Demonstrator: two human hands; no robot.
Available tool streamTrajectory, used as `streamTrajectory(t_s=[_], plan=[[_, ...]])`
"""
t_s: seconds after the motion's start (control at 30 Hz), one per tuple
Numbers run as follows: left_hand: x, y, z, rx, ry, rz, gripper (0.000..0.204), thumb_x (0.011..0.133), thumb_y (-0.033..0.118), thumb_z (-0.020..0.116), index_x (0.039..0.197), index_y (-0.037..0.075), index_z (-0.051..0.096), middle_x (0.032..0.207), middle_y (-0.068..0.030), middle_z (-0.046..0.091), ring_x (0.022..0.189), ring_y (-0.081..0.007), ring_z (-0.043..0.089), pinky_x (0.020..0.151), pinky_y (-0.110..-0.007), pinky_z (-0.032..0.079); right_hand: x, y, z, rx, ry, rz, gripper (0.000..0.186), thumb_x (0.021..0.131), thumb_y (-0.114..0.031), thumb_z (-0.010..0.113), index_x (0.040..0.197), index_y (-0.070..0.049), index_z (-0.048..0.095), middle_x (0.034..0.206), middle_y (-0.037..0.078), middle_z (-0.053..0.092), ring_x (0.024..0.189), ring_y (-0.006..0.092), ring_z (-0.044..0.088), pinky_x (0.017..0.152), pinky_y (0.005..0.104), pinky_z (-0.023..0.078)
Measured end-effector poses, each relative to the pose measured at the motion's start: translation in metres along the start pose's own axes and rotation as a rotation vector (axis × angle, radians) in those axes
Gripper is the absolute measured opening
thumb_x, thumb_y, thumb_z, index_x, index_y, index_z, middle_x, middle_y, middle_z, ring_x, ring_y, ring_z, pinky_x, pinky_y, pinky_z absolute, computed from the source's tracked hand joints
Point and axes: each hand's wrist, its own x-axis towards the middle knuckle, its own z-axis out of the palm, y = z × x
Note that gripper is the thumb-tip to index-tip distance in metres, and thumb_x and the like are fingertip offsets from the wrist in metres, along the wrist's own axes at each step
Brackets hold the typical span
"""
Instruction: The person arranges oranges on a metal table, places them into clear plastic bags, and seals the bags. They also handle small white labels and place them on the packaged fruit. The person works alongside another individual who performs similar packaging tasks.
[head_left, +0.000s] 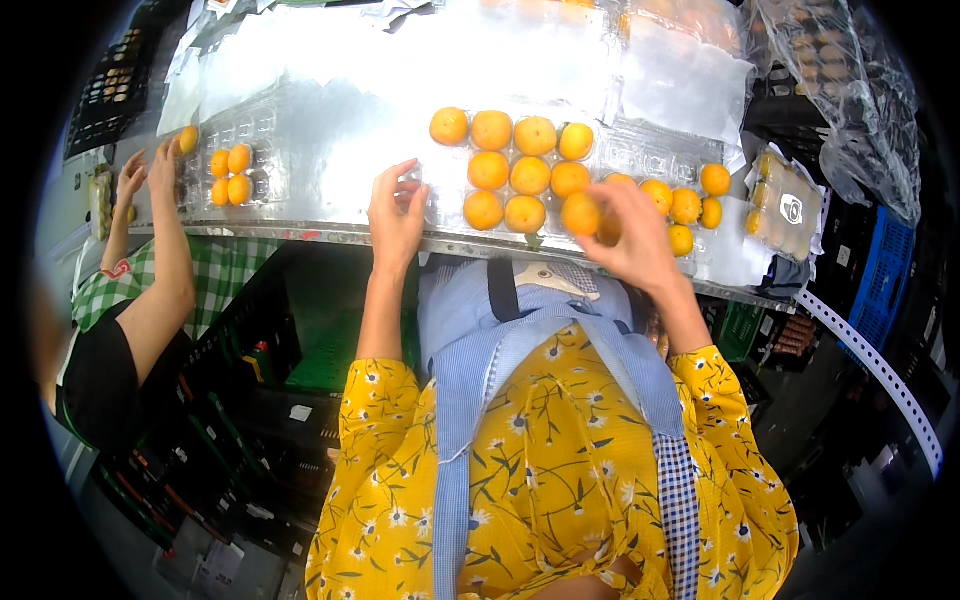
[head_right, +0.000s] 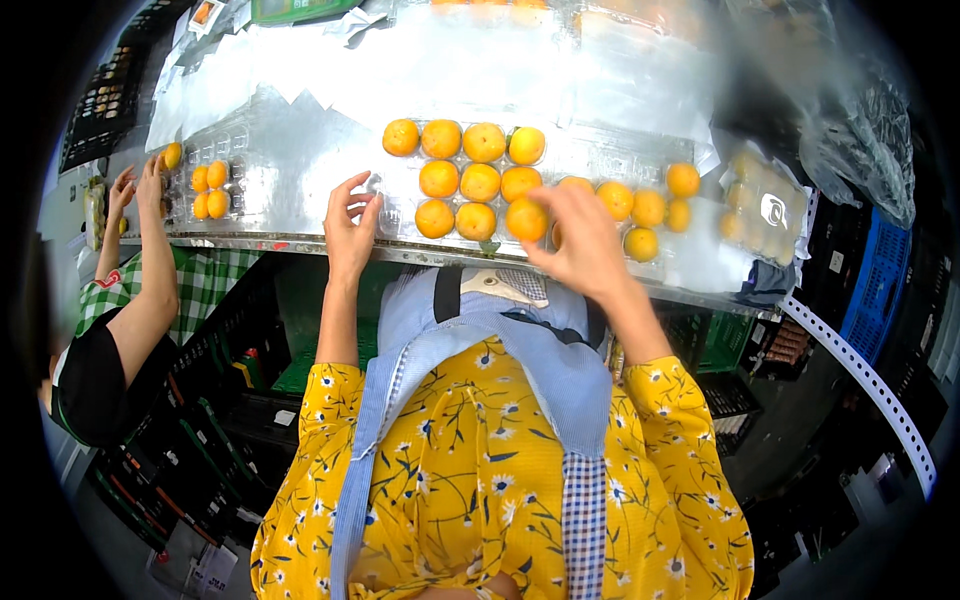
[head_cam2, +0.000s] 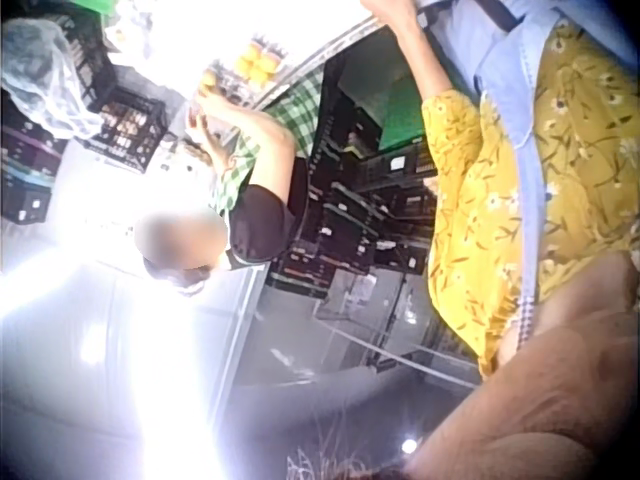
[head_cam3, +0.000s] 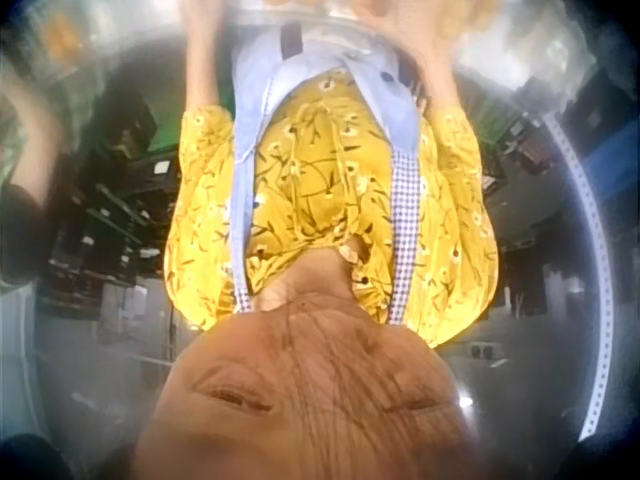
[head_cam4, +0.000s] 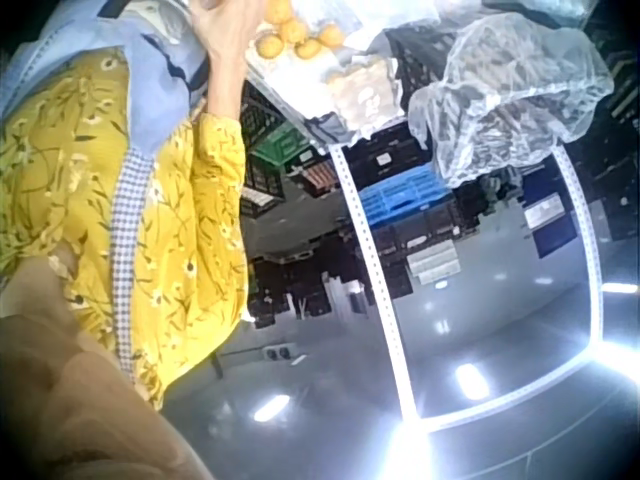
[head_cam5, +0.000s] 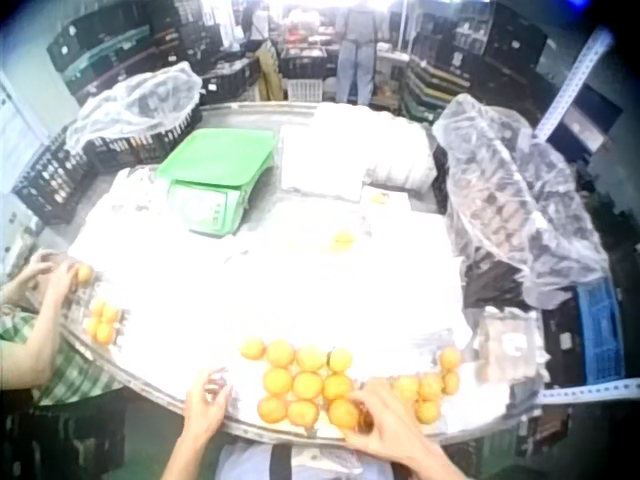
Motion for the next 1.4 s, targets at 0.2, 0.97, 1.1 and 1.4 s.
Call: streamTrajectory(t_s=[0.2, 0.97, 1.1, 1.4], plan=[[-0.011, -0.007, 0.006, 0.043, -0.055, -0.061, 0.037, 0.084, 0.007, 0.064, 0.12, 0.005, 0.057, 0.116, -0.0074, 0.056, 0.088, -0.0138, 0.057, 0.074, -0.028, 0.051, -0.014, 0.008, 0.033, -0.205, -0.02, -0.101, 0.049, 0.066, -0.015, 0.077, 0.109, -0.005, 0.055, 0.102, 0.012, 0.059, 0.097, 0.0305, 0.053, 0.083, 0.0383, 0.041], [-0.017, 0.008, 0.002, 0.029, 0.016, -0.035, 0.039, 0.084, 0.007, 0.064, 0.122, 0.004, 0.054, 0.119, -0.0088, 0.054, 0.092, -0.0142, 0.059, 0.075, -0.029, 0.051, 0.003, 0.04, -0.013, -0.246, 0.11, 0.135, 0.036, 0.068, -0.024, 0.075, 0.098, -0.008, 0.064, 0.092, 0.008, 0.063, 0.087, 0.0244, 0.057, 0.082, 0.0369, 0.043], [-0.03, 0.062, 0.012, -0.621, -0.309, -0.231, 0.05, 0.081, 0.002, 0.066, 0.127, 0.006, 0.05, 0.118, -0.0081, 0.053, 0.092, -0.0144, 0.059, 0.074, -0.027, 0.051, 0.01, 0.005, -0.005, 0.656, 0.059, 0.323, 0.037, 0.078, -0.023, 0.071, 0.107, -0.002, 0.063, 0.1, 0.002, 0.063, 0.092, 0.009, 0.055, 0.084, 0.0262, 0.043], [-0.038, 0.12, 0.026, -0.195, -0.226, 0.424, 0.075, 0.063, 0.007, 0.082, 0.129, 0.009, 0.048, 0.125, -0.0111, 0.045, 0.101, -0.0201, 0.055, 0.074, -0.028, 0.051, 0.016, -0.042, 0.018, 1.071, -0.075, 0.472, 0.033, 0.09, -0.03, 0.062, 0.107, -0.002, 0.059, 0.098, 0.003, 0.062, 0.09, 0.0087, 0.056, 0.082, 0.0241, 0.045]])
